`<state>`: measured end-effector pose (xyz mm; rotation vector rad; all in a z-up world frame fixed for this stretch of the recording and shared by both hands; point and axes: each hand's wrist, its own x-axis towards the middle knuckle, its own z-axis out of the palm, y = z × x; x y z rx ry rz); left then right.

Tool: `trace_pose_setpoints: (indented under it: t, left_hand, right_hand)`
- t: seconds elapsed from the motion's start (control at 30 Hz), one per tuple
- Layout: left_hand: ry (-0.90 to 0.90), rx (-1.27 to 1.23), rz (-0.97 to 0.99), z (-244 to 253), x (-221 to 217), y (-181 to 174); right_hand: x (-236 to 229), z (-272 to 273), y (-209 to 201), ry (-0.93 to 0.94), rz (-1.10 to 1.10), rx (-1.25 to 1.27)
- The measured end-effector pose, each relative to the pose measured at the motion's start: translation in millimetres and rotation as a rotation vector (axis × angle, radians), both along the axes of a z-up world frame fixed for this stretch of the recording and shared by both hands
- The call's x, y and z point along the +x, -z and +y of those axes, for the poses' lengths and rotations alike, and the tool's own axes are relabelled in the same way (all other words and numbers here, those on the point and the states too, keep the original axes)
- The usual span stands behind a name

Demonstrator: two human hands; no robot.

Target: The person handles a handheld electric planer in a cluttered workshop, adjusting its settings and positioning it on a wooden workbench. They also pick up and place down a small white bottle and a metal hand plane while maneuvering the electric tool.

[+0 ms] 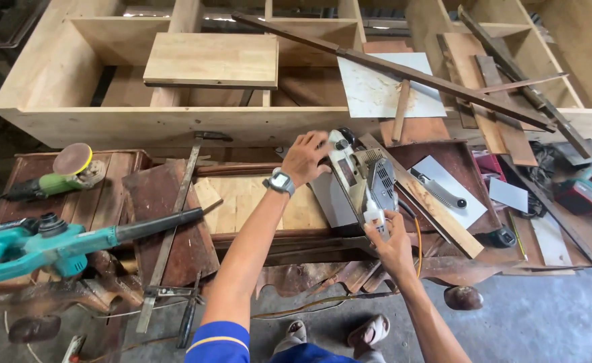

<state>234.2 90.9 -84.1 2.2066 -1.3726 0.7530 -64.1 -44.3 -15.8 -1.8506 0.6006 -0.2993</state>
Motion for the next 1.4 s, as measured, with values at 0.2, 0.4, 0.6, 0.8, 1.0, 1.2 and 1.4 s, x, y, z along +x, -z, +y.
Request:
trace_pose_setpoints:
  t: [0.2,0.4,0.6,0.8,1.0,1.2,1.4]
  left_hand:
    - [0.063,0.442,0.514,11,-14,-78]
    - [0.115,0.335,0.567,8,-4,-59]
    - [0.112,0.262,0.625,8,-4,-54]
    - [0.102,0.242,0.662,5,1,-51]
    - [0.089,0.237,0.68,5,-2,-55]
    - [0.072,0.251,0.659,0,1,-46]
    - [0.007,0.325,0.509,-8,12,-29]
  right_hand:
    - [15,-2,2,0.024,0.255,-0.195]
    - [20,-4,9,0.013,0.263,-0.318]
    - [23,2,13,0.009,0.247,-0.379]
    - [28,-5,27,-0.003,0.272,-0.483]
    - [26,-1,17,-0.015,0.309,-0.474]
    - [26,-2,13,-0.016,0.325,-0.494]
    - [28,3,1,-0.028,0.34,-0.489]
